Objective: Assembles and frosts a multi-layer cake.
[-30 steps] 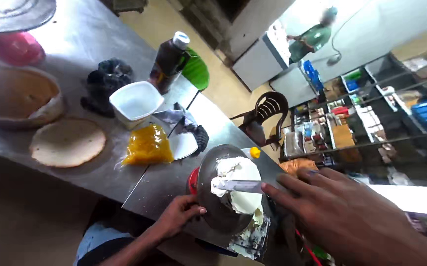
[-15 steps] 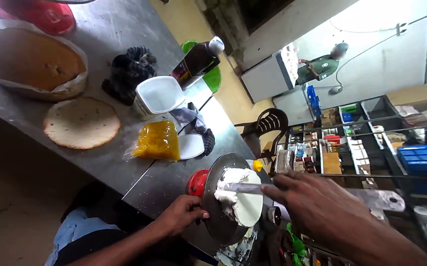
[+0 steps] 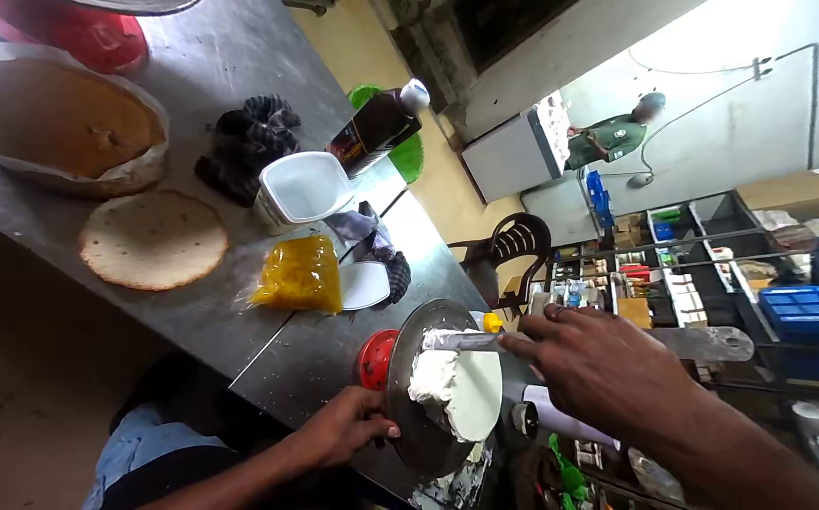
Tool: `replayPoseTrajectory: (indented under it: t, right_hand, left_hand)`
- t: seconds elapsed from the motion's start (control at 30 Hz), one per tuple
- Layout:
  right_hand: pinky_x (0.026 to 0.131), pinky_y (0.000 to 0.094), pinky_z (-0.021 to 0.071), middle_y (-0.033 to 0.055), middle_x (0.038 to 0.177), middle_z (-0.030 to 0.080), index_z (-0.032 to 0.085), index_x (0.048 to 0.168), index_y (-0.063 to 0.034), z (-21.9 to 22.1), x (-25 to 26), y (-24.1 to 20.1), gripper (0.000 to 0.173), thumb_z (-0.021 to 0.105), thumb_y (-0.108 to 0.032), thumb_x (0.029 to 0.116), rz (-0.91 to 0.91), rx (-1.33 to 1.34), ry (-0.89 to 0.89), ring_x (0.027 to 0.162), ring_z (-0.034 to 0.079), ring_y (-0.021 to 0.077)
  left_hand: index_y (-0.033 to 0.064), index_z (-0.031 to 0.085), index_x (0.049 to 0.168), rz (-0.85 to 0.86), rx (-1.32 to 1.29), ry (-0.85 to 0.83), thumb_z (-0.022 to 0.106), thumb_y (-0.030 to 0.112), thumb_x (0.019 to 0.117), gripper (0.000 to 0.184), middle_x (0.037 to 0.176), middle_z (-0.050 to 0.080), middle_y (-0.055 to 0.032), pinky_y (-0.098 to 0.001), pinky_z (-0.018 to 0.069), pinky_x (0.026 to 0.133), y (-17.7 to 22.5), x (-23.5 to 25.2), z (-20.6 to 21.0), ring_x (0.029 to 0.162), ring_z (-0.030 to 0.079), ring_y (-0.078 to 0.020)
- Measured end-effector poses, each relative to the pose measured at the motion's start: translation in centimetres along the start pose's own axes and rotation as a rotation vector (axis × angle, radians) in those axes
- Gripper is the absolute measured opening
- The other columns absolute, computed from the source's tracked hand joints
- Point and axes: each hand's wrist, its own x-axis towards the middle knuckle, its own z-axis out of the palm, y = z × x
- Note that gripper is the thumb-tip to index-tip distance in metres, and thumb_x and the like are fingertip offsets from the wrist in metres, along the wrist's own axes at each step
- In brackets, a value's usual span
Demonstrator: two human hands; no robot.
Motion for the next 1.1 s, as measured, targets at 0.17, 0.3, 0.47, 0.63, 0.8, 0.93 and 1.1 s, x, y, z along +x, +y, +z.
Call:
replayPoseTrajectory:
  t: [0.17,0.3,0.47,0.63,0.8,0.93,1.1]
  right_hand:
    - [0.063,0.0445,0.0552,0.0038,0.102,0.070,0.070,0.127,-0.0293,-1.0,-0.6,-1.2,0.037,0.061,-0.019,0.0929,0.040,0.168,-0.264,0.085,0.068,0.0280]
    - [0.061,0.0483,0.0554,0.0098,0.096,0.069,0.069,0.124,-0.0197,-0.7,-2.4,-3.3,0.037,0.063,-0.011,0.0894,-0.051,0.204,-0.197,0.083,0.068,0.0340]
    - [0.067,0.0476,0.0556,0.0082,0.099,0.068,0.072,0.117,-0.0161,0.4,-2.6,-3.7,0.034,0.068,-0.004,0.0858,-0.076,0.032,0.074,0.087,0.067,0.0320]
    - [0.064,0.0434,0.0558,0.0053,0.097,0.069,0.076,0.112,-0.0192,0.4,-0.7,-0.8,0.028,0.071,-0.014,0.0849,0.013,-0.019,0.059,0.084,0.068,0.0282]
    - [0.062,0.0436,0.0550,0.0053,0.094,0.069,0.069,0.128,-0.0266,0.1,-2.0,-2.1,0.040,0.063,-0.018,0.0895,-0.007,0.184,-0.173,0.080,0.067,0.0280]
    - [0.060,0.0453,0.0550,0.0066,0.093,0.067,0.071,0.119,-0.0204,0.4,-3.5,-3.9,0.034,0.066,-0.011,0.0868,-0.087,0.148,-0.058,0.081,0.067,0.0306]
    - [0.067,0.0463,0.0563,0.0077,0.099,0.069,0.074,0.109,-0.0146,1.1,-2.1,-2.3,0.026,0.072,-0.008,0.0843,-0.020,0.017,0.165,0.087,0.067,0.0308]
  left_hand:
    - [0.0033,0.070,0.095,-0.005,-0.013,0.014,0.067,0.033,0.0986,0.030,0.080,0.071,-0.0016,-0.0302,0.0574,0.072,0.2,0.1,-0.2,0.071,0.067,-0.0090]
    - [0.0030,0.070,0.098,-0.004,-0.038,0.050,0.067,0.031,0.0989,0.028,0.081,0.072,-0.0020,-0.0320,0.0593,0.073,1.1,0.5,-1.8,0.072,0.069,-0.0104]
    - [0.0060,0.069,0.097,-0.015,0.008,0.086,0.056,0.034,0.1053,0.032,0.084,0.072,-0.0012,-0.0304,0.0594,0.073,1.8,0.8,-2.8,0.073,0.070,-0.0101]
    - [0.0046,0.068,0.096,-0.007,-0.004,0.033,0.056,0.033,0.1053,0.033,0.087,0.074,-0.0023,-0.0315,0.0610,0.074,1.1,0.2,-1.9,0.075,0.072,-0.0111]
    - [0.0047,0.068,0.092,-0.017,-0.012,0.101,0.055,0.031,0.1050,0.032,0.081,0.072,-0.0014,-0.0305,0.0600,0.073,1.4,0.3,-1.6,0.072,0.070,-0.0100]
    - [0.0053,0.071,0.095,-0.038,-0.017,0.188,0.055,0.027,0.1061,0.029,0.079,0.071,-0.0015,-0.0289,0.0598,0.072,2.9,1.2,-2.9,0.070,0.069,-0.0102]
    - [0.0032,0.067,0.097,-0.048,-0.055,0.063,0.055,0.028,0.1063,0.029,0.085,0.073,-0.0030,-0.0302,0.0620,0.074,2.4,0.5,-2.3,0.074,0.072,-0.0116]
